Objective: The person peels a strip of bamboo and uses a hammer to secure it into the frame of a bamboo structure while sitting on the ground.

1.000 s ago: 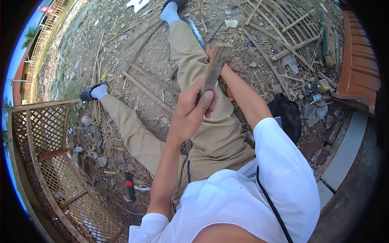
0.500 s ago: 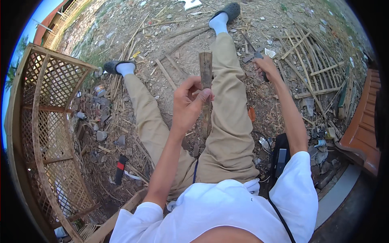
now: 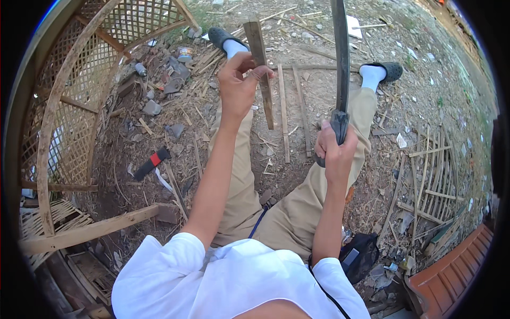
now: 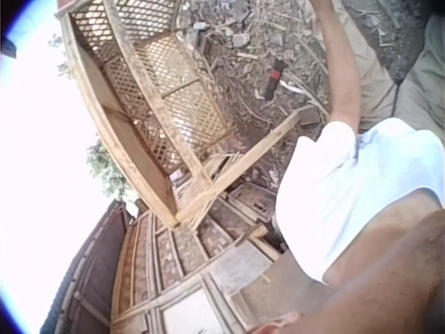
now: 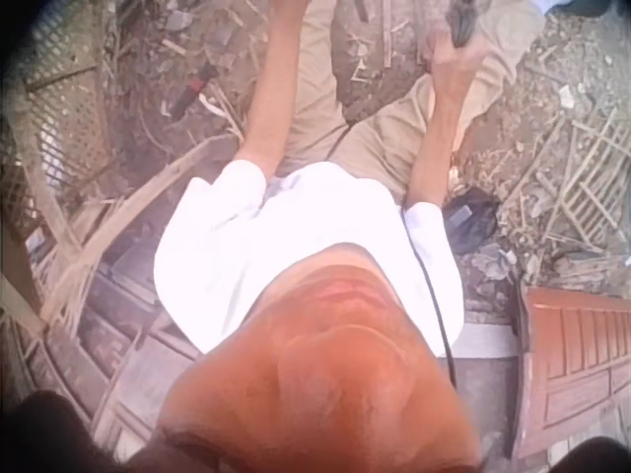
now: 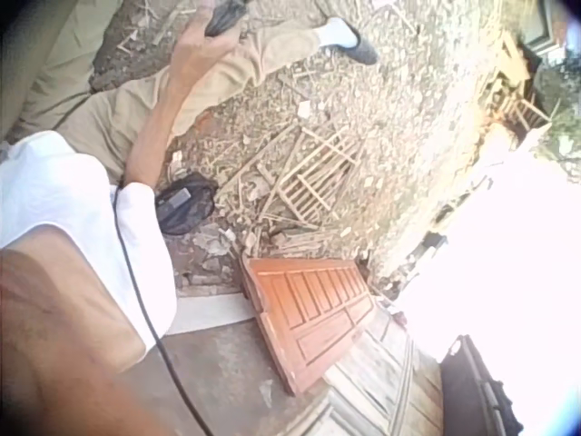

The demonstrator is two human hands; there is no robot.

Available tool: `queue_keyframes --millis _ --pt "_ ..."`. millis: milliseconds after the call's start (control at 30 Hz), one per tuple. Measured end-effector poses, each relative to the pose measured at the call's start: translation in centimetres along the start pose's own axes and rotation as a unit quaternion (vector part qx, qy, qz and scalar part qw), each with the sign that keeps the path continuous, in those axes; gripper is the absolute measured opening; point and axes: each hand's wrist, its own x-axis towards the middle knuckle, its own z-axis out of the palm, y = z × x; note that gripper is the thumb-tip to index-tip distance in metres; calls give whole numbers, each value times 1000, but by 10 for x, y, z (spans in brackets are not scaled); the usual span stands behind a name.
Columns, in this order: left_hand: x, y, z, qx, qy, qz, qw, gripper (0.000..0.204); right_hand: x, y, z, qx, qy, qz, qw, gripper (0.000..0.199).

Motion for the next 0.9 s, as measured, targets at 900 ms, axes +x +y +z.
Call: queue_keyframes --millis 900 --pt "2 4 -16 158 27 -16 987 20 1 -37 92 -201 -111 -49 972 32"
